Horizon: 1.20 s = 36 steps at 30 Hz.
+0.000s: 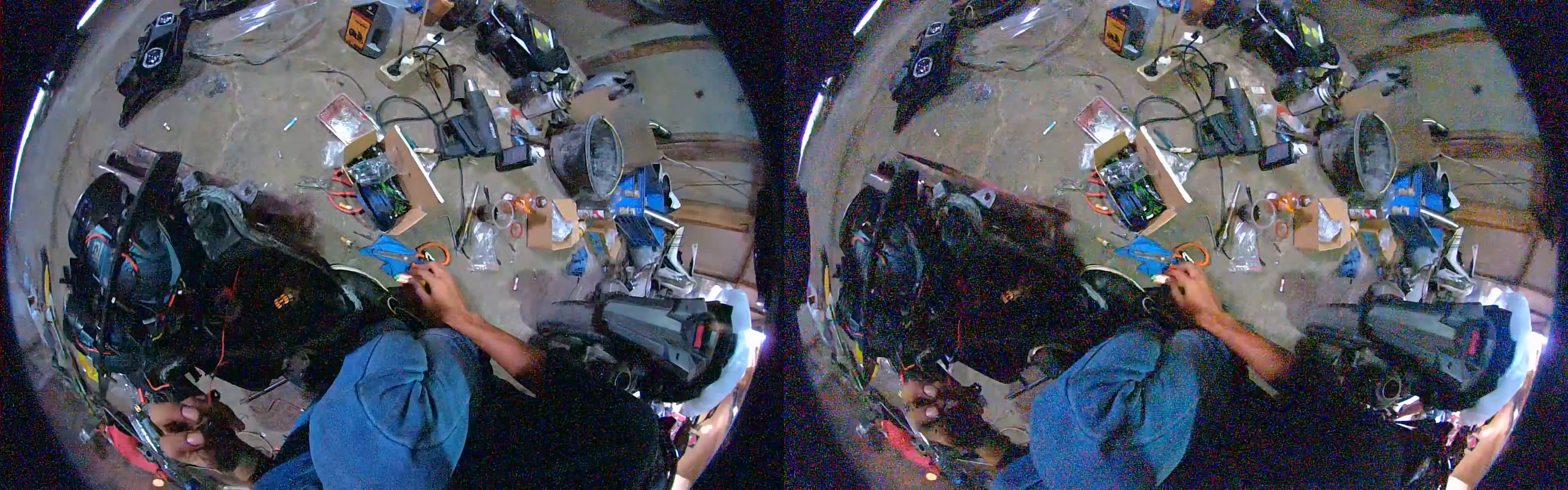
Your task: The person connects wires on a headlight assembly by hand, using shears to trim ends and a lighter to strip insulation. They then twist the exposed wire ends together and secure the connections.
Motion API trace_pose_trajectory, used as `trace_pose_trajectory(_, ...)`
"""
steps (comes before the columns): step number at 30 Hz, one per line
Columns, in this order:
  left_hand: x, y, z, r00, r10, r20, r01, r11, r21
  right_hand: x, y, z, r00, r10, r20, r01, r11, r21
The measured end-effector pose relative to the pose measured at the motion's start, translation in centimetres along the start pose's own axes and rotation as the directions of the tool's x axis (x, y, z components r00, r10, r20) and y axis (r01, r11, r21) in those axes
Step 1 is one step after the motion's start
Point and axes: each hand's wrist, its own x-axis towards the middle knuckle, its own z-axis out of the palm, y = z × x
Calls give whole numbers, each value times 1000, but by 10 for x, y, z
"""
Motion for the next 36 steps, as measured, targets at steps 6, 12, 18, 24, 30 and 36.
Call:
trace_pose_trajectory(6, 10, 7, 21, 989, 112, -100, -96, 984, 151, 14, -2, -19, 985, 5, -172, -12, 999, -40)
trace_pose_trajectory(12, 6, 7, 13, 998, 56, -20, -54, 995, 87, 73, -42, 8, 997, -21, -70, 22, 1000, 1)
trace_pose_trajectory(18, 0, 14, 26, 978, 62, -198, -6, 961, 275, 112, -60, 47, 996, 85, 11, -79, 961, -265)
trace_pose_trajectory(24, -26, 12, 10, 820, 173, -545, 34, 937, 348, 106, -65, 45, 999, -7, -47, 3, 997, -72)
trace_pose_trajectory(30, 6, 45, 52, 919, -314, 237, 271, 942, 196, 50, -137, -54, 966, -47, 256, -18, 969, 248)
trace_pose_trajectory(36, 43, 25, 120, 521, -737, 430, 542, 675, 501, 22, -191, -122, 927, -227, 297, 110, 925, 364)
